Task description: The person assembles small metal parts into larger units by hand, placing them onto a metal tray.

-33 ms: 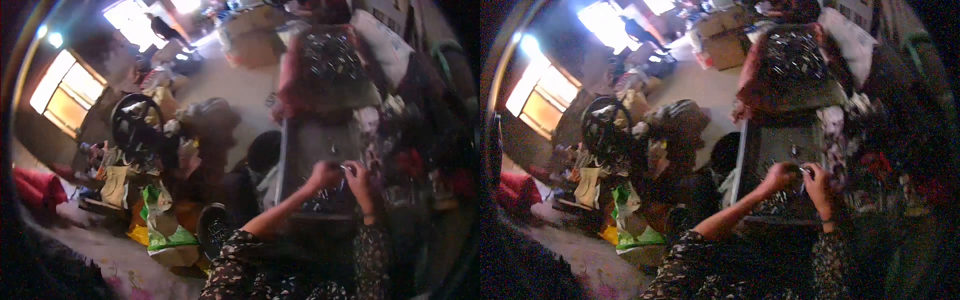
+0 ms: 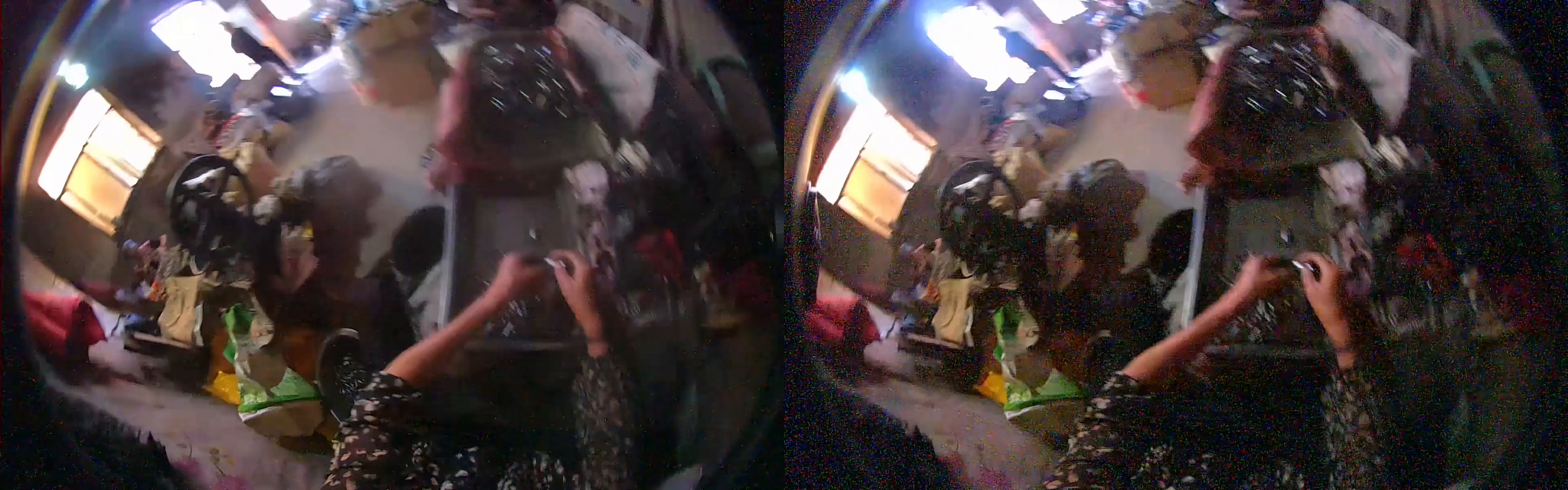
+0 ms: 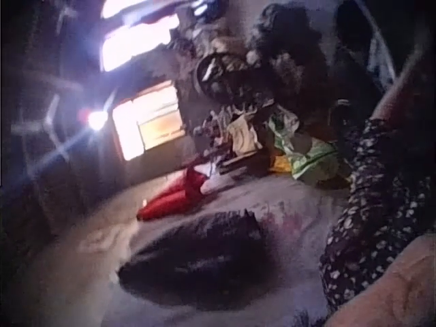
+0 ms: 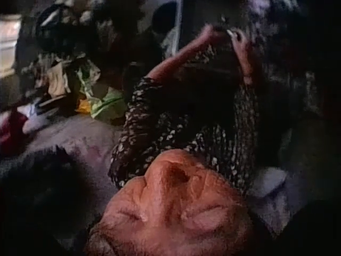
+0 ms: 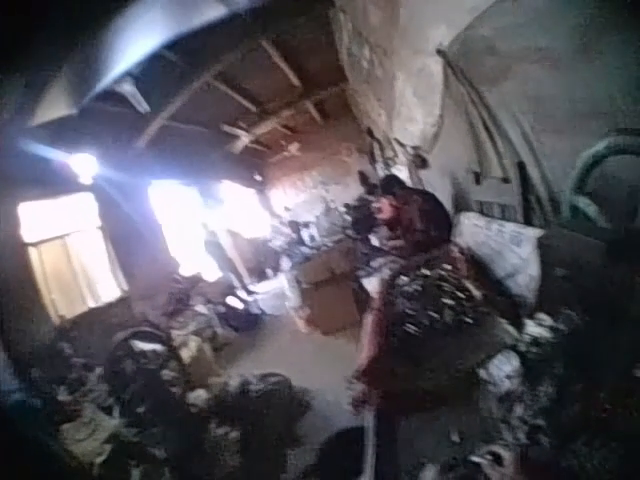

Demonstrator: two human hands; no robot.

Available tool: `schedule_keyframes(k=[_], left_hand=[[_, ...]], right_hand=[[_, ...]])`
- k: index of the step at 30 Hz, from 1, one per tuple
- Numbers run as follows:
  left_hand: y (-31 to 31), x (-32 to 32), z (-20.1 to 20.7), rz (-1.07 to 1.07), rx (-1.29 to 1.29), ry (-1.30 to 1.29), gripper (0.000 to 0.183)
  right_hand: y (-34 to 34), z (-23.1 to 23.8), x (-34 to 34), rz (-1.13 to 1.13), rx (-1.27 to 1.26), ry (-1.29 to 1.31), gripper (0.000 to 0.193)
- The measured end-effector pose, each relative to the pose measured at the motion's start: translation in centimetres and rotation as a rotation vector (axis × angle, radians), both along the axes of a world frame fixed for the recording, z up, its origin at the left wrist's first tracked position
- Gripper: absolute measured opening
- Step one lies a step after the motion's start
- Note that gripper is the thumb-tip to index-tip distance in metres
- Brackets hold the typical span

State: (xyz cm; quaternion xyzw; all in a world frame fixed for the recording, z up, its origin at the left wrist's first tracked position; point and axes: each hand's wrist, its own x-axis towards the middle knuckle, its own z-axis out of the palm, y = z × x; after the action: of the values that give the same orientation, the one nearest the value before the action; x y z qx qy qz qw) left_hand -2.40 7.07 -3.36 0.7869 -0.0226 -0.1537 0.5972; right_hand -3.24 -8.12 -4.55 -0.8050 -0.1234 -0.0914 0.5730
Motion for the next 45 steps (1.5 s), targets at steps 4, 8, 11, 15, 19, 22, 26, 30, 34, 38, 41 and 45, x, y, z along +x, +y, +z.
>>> schedule_keyframes(k=[4,8,11,15,19,22,26,30,34,38,41,45], left_hand=[[1.6,0.8,-0.2,0.085,-0.295,0.252,0.020],[1.0,0.5,0.4,0.123,-0.596,0.405,0.021],[0.3,0.0,0.8,0.156,-0.587,0.479,0.024],[-0.1,-0.4,1.0,0.191,-0.644,0.437,0.024],[0.1,-0.7,1.3,0.200,-0.628,0.431,0.024],[0.6,-0.6,1.0,0.169,-0.574,0.432,0.024],[0.5,-0.9,1.5,0.132,-0.493,0.399,0.020],[0.4,-1.0,2.1,0.138,-0.485,0.431,0.019],[0.6,-0.6,1.9,0.091,-0.441,0.433,0.018],[0.7,-0.3,1.5,0.089,-0.414,0.445,0.016],[1.4,0.1,0.6,0.072,-0.347,0.387,0.018],[1.7,0.0,-0.1,0.006,-0.213,0.213,0.024]], right_hand=[[0.0,-0.8,1.5,-0.005,0.151,0.058,0.014],[-0.3,1.1,1.3,0.033,0.344,0.300,0.016],[-0.6,1.6,0.5,-0.037,0.323,0.337,0.017],[-0.6,1.2,0.5,-0.044,0.330,0.243,0.018],[-0.6,1.5,0.4,-0.018,0.373,0.374,0.018],[-0.5,1.7,0.4,0.016,0.443,0.492,0.019],[-0.7,0.5,0.8,0.002,0.267,0.330,0.019],[-0.7,0.2,0.9,0.005,0.312,0.295,0.020],[-0.8,0.7,0.9,-0.007,0.316,0.307,0.020],[-0.9,0.5,1.3,-0.003,0.288,0.253,0.020],[-0.3,0.6,1.5,0.001,0.245,0.247,0.020],[-0.3,0.3,1.1,-0.038,0.170,0.157,0.020]])
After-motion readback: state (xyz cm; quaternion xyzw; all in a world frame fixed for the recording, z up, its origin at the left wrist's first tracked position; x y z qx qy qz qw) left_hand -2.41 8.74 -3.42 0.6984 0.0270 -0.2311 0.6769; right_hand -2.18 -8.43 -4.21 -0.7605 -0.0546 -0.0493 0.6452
